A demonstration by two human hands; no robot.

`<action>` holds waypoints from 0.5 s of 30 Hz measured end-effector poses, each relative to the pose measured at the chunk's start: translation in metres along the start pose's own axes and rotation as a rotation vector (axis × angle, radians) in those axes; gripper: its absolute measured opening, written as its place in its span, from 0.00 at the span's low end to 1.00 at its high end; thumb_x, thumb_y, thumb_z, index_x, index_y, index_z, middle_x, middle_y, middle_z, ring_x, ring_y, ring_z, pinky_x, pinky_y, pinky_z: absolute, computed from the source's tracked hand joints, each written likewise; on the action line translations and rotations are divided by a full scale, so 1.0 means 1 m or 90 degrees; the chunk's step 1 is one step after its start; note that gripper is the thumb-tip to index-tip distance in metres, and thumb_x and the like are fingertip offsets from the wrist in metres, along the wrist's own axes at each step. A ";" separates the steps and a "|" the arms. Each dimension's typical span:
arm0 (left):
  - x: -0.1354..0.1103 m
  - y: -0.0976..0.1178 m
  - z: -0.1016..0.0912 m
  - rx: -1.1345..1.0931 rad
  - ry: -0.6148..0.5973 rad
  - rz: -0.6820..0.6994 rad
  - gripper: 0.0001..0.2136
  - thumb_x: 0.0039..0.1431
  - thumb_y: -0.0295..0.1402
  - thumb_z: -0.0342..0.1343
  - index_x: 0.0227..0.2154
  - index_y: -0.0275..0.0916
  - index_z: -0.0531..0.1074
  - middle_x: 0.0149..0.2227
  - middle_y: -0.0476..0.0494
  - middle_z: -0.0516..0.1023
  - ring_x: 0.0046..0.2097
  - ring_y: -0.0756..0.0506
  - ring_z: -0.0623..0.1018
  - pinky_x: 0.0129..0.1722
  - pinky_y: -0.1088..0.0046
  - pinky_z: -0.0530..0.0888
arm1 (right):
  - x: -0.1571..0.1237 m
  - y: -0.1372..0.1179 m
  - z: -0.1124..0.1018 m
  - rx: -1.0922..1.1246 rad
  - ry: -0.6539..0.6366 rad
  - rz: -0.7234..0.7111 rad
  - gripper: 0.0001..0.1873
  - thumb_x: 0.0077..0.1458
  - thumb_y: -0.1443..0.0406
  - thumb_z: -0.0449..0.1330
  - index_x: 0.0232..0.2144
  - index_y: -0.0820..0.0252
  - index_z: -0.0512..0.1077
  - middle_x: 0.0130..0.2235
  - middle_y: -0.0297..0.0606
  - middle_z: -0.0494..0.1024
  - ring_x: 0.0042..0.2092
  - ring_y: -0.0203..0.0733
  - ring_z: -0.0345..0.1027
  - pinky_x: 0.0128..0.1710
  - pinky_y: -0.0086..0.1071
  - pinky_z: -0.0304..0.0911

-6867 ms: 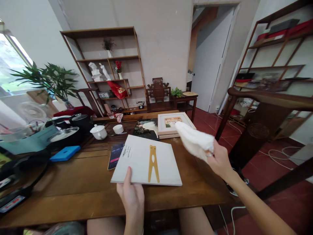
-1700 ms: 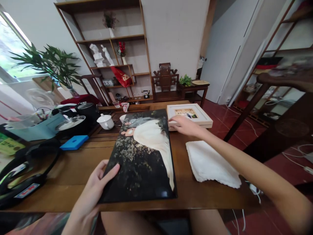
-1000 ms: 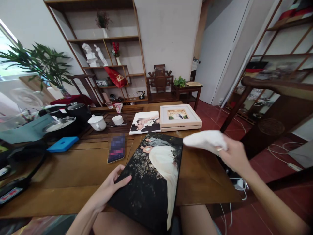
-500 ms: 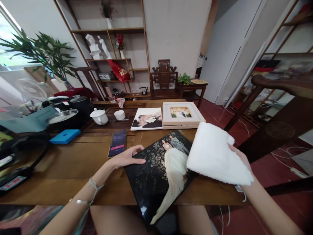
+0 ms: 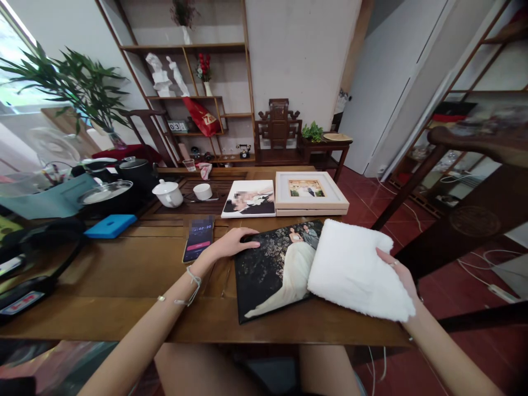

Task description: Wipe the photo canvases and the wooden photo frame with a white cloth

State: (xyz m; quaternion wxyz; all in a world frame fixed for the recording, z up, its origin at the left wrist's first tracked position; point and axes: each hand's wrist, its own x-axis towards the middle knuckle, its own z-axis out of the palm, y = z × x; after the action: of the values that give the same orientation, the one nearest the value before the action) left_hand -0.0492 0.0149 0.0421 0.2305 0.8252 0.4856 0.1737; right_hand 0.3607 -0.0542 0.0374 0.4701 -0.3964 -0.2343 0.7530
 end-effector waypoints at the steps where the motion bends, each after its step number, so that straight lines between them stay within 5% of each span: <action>1: 0.002 -0.002 0.001 0.006 0.012 0.008 0.23 0.57 0.48 0.55 0.49 0.39 0.73 0.47 0.40 0.77 0.49 0.40 0.75 0.53 0.65 0.68 | -0.001 0.003 0.000 0.029 0.018 0.025 0.15 0.55 0.61 0.52 0.29 0.59 0.78 0.32 0.41 0.83 0.48 0.53 0.74 0.56 0.47 0.61; 5: 0.002 0.000 0.008 0.007 0.089 0.026 0.18 0.56 0.46 0.57 0.44 0.40 0.74 0.43 0.42 0.72 0.46 0.42 0.75 0.52 0.63 0.70 | -0.011 0.015 -0.002 0.083 0.051 0.065 0.15 0.56 0.60 0.53 0.33 0.58 0.79 0.35 0.41 0.83 0.49 0.52 0.73 0.57 0.45 0.60; 10: -0.027 0.022 0.029 0.010 0.329 -0.076 0.16 0.58 0.40 0.56 0.47 0.41 0.68 0.48 0.40 0.69 0.53 0.40 0.70 0.56 0.56 0.67 | -0.025 0.021 0.003 0.101 0.064 0.101 0.17 0.54 0.58 0.52 0.33 0.59 0.80 0.34 0.42 0.83 0.48 0.53 0.74 0.56 0.44 0.62; 15: -0.064 0.051 0.040 -0.097 0.320 -0.095 0.21 0.57 0.38 0.57 0.53 0.44 0.62 0.57 0.39 0.64 0.56 0.40 0.69 0.49 0.62 0.73 | -0.029 0.014 0.021 0.119 0.077 0.143 0.19 0.56 0.59 0.50 0.34 0.60 0.80 0.35 0.44 0.82 0.47 0.53 0.74 0.55 0.43 0.63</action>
State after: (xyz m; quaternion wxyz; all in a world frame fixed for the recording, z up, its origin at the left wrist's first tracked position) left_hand -0.0221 -0.0715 0.0322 0.1764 0.6981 0.5728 0.3917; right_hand 0.3435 -0.0864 0.0503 0.4312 -0.4189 -0.0890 0.7941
